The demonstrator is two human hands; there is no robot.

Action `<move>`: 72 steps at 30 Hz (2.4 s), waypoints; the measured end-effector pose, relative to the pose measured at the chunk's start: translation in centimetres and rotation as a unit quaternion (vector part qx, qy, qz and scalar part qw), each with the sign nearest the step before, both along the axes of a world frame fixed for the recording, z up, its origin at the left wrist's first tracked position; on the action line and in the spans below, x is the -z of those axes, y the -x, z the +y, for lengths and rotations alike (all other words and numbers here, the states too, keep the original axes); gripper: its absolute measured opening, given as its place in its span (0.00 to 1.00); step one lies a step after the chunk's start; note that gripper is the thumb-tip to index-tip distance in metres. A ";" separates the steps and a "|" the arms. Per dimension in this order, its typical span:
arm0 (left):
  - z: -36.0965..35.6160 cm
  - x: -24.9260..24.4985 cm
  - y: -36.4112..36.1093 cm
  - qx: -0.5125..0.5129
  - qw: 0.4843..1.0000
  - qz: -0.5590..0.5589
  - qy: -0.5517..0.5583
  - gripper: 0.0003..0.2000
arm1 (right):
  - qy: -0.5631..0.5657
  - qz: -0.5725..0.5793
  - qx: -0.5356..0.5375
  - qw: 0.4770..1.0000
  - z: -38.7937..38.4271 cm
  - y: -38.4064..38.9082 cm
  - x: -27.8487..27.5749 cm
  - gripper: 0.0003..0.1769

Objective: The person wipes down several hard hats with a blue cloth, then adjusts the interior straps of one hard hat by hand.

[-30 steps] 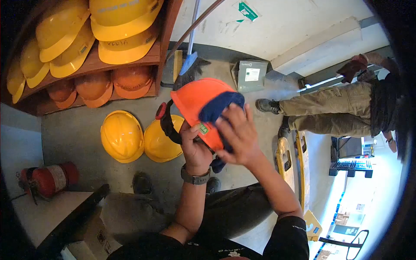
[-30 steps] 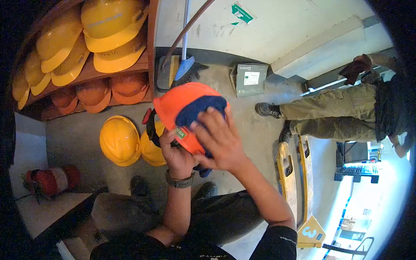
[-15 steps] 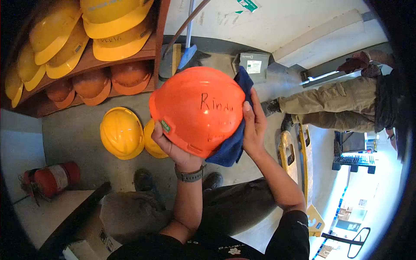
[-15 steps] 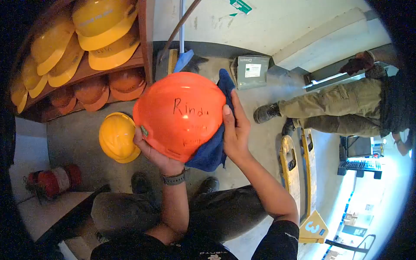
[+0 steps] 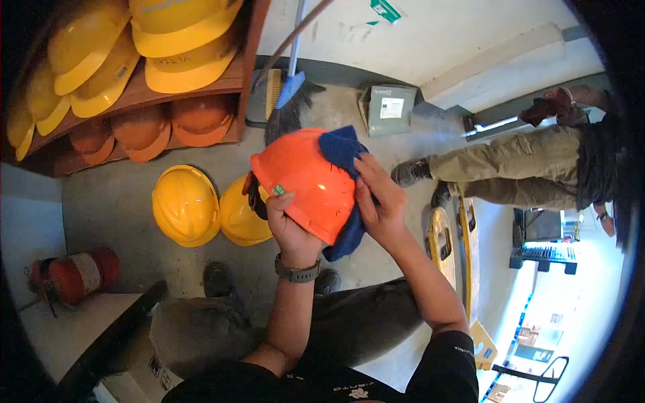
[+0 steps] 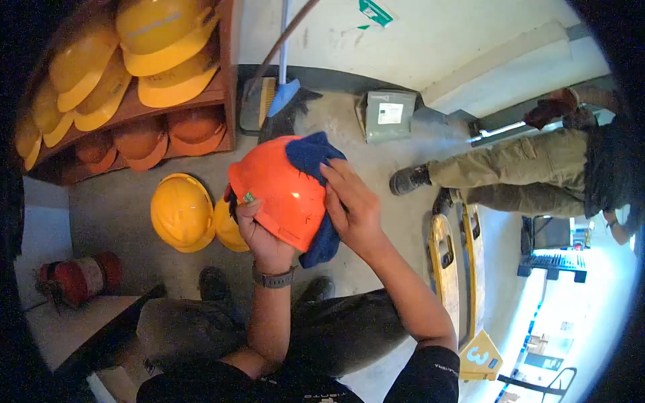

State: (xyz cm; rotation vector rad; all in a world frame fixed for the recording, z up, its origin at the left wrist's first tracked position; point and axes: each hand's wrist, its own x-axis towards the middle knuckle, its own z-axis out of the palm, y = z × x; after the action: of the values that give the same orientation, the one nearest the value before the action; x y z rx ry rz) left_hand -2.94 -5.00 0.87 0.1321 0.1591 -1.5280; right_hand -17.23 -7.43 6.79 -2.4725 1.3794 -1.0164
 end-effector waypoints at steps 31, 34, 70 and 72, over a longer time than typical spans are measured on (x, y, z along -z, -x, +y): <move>-0.2 4.7 -6.7 -0.068 0.984 0.148 0.071 0.28 | 0.096 0.154 -0.213 0.960 4.3 0.3 0.9 0.20; 0.0 4.8 -7.7 -0.092 0.972 0.205 0.066 0.30 | 0.067 0.092 -0.103 0.988 4.2 1.5 1.9 0.19; 0.8 7.1 -2.3 0.079 0.983 0.055 0.158 0.40 | 0.052 0.083 -0.063 0.993 0.5 1.5 -3.5 0.25; 0.9 6.0 -3.6 0.143 0.978 -0.035 0.146 0.42 | 0.014 0.053 -0.076 0.996 0.6 1.0 -3.2 0.25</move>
State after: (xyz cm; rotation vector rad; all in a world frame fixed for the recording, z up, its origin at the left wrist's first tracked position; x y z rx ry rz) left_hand 0.62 -4.07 -5.15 -0.0277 -0.1468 -1.8135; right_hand -18.18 -6.84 10.02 -2.6389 1.1894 -0.8908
